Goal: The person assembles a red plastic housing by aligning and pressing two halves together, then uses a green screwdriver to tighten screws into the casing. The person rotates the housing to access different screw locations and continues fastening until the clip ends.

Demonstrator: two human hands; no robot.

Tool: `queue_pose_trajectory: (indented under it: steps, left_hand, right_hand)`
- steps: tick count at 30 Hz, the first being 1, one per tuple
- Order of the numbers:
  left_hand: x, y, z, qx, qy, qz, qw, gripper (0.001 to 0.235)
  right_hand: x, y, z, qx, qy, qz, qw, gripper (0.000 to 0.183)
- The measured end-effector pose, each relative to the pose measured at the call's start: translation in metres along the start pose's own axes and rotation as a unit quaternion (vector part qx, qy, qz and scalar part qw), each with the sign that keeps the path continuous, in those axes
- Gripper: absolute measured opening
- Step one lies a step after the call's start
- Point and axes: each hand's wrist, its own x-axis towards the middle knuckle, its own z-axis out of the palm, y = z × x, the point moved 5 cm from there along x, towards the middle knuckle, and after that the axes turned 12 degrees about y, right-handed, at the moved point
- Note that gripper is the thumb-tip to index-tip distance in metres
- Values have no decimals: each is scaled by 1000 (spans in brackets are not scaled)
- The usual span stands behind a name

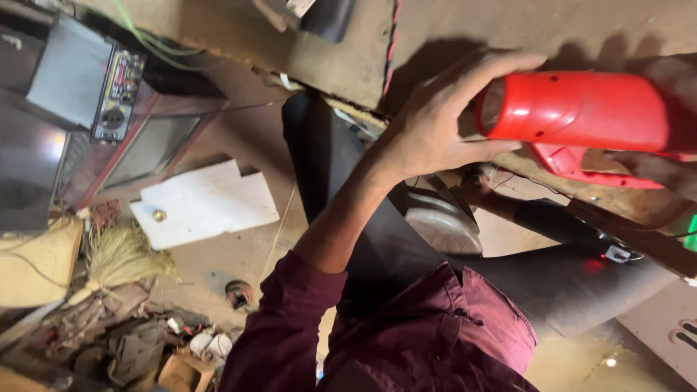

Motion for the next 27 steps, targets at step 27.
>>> queue_pose_trajectory:
  steps: [27]
  left_hand:
    - [18,16,-2,18,-33,-37,999,69]
  right_hand:
    - [-18,37,-16,-96,-236,103,961,110]
